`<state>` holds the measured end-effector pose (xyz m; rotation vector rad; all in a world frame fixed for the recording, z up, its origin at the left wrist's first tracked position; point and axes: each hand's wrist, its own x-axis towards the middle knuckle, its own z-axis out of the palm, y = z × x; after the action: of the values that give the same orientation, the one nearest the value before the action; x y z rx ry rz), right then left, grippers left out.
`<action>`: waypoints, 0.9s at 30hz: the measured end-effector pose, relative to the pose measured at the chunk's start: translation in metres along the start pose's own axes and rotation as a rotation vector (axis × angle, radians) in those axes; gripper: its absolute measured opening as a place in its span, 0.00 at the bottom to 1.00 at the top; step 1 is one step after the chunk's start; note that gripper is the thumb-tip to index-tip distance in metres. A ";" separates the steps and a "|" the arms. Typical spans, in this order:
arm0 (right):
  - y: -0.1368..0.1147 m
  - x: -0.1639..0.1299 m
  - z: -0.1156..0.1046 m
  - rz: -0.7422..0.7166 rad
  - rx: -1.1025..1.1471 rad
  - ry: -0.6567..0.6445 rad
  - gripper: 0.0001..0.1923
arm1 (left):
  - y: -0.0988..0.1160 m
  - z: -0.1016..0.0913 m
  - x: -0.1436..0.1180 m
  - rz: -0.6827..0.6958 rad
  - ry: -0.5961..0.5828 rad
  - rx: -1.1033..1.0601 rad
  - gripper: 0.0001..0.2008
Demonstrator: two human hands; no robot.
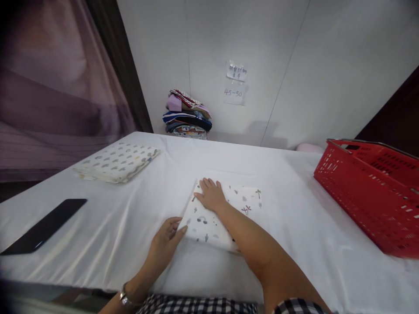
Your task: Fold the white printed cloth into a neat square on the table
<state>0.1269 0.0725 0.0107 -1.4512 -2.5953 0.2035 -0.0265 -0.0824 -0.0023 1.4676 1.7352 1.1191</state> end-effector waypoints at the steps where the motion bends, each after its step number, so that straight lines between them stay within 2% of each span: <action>1: 0.000 0.000 0.000 0.001 0.000 -0.006 0.35 | -0.001 0.000 0.000 0.022 -0.002 0.032 0.17; 6: 0.001 0.001 0.000 0.007 0.003 -0.044 0.36 | -0.006 -0.002 -0.003 0.098 0.022 0.206 0.12; 11: 0.001 0.003 0.001 0.021 0.013 -0.038 0.36 | 0.000 -0.009 0.002 0.098 -0.014 0.302 0.11; 13: 0.001 0.003 0.002 0.025 0.022 -0.036 0.36 | 0.006 -0.012 0.006 0.175 0.039 0.340 0.12; 16: 0.001 0.002 0.003 0.030 0.021 -0.027 0.36 | 0.018 -0.010 0.012 0.395 0.095 0.415 0.14; 18: 0.001 0.002 0.002 0.027 0.016 -0.019 0.36 | 0.023 -0.002 0.013 0.504 0.018 0.484 0.17; 21: -0.001 0.006 -0.001 0.039 0.028 -0.060 0.36 | 0.022 0.011 0.011 0.550 -0.104 0.600 0.19; 23: -0.003 0.010 -0.004 0.068 0.041 -0.099 0.36 | 0.018 0.017 0.009 0.555 -0.117 0.651 0.19; 27: -0.011 0.017 -0.005 0.068 0.059 -0.053 0.38 | 0.013 0.019 0.007 0.578 -0.074 0.693 0.19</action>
<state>0.1102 0.0810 0.0194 -1.5349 -2.5603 0.3281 -0.0053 -0.0712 0.0006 2.5138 1.7825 0.7082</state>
